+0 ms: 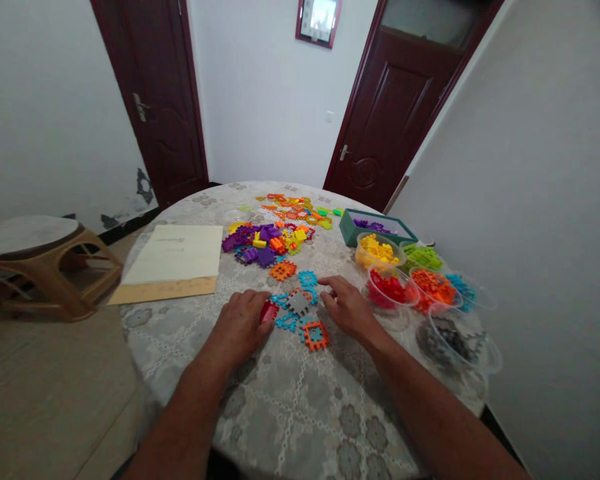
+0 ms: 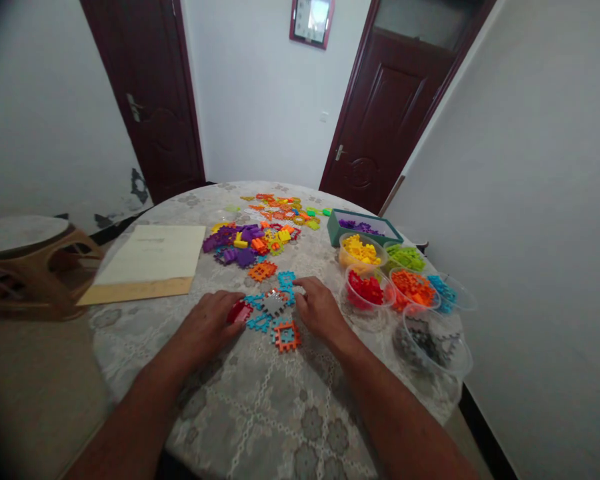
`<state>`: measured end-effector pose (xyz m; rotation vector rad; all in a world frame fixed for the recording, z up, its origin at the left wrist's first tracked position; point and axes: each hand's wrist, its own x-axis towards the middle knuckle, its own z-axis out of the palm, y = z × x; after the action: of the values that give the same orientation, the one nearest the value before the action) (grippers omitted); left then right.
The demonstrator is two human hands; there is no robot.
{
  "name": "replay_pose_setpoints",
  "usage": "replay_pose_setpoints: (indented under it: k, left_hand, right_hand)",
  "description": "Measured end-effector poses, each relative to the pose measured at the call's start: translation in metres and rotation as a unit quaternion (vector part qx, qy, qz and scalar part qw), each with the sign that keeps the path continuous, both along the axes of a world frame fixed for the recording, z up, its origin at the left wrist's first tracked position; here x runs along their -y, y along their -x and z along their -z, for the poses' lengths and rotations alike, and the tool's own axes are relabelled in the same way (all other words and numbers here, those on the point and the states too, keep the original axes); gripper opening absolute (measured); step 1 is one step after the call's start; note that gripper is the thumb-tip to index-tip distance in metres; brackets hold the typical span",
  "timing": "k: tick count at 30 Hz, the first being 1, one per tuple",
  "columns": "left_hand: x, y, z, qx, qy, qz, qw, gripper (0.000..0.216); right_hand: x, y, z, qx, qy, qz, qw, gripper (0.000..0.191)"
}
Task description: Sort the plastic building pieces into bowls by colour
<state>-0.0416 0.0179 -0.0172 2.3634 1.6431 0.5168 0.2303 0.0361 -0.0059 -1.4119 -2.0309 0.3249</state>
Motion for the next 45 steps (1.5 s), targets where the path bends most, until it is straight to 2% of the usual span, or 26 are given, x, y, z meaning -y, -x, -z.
replay_pose_setpoints:
  k: [3, 6, 13, 18, 23, 25, 29, 33, 38, 41, 45]
  left_hand:
    - [0.001, -0.001, -0.001, 0.005, -0.003, 0.009, 1.0, 0.048]
    - [0.001, -0.002, -0.001, 0.008, -0.008, 0.007, 1.0, 0.048]
    - [0.0, -0.004, 0.003, 0.017, -0.027, 0.021, 0.999, 0.046]
    - [-0.007, -0.001, 0.005, 0.004, -0.016, 0.024, 1.0, 0.047]
    - [-0.016, 0.005, 0.009, 0.01, -0.013, 0.035, 0.999, 0.052]
    - [-0.018, 0.006, 0.011, 0.007, -0.02, 0.036, 0.999, 0.056]
    - [-0.021, 0.01, 0.015, -0.014, -0.018, 0.035, 0.999, 0.063]
    - [-0.023, 0.013, 0.018, -0.018, -0.01, 0.045, 0.999, 0.067]
    - [-0.019, 0.011, 0.015, -0.007, -0.01, 0.045, 0.999, 0.066]
    - [-0.012, 0.009, 0.01, 0.005, 0.0, 0.036, 0.999, 0.066]
    - [-0.005, 0.006, 0.004, 0.031, 0.003, 0.018, 0.999, 0.068]
  right_hand:
    - [0.003, 0.005, 0.018, 0.001, -0.022, -0.01, 1.0, 0.038]
    - [0.003, 0.01, 0.028, 0.025, -0.028, -0.045, 0.998, 0.042]
    - [0.0, 0.023, 0.034, 0.081, 0.022, -0.025, 0.996, 0.045]
    - [0.004, 0.022, 0.028, 0.026, 0.028, -0.009, 0.999, 0.042]
    - [0.008, 0.018, 0.019, -0.067, 0.051, -0.028, 0.996, 0.022]
    - [0.009, 0.016, 0.011, -0.101, 0.045, -0.021, 0.994, 0.019]
    - [0.016, 0.004, -0.017, -0.126, 0.006, -0.011, 0.992, 0.029]
    - [0.038, -0.021, -0.048, -0.117, -0.02, 0.025, 0.993, 0.039]
    - [0.082, -0.081, -0.067, -0.043, -0.118, 0.168, 0.978, 0.037]
    - [0.103, -0.13, -0.065, 0.049, -0.181, 0.304, 0.934, 0.04]
    - [0.118, -0.194, -0.045, 0.209, -0.238, 0.37, 0.873, 0.038]
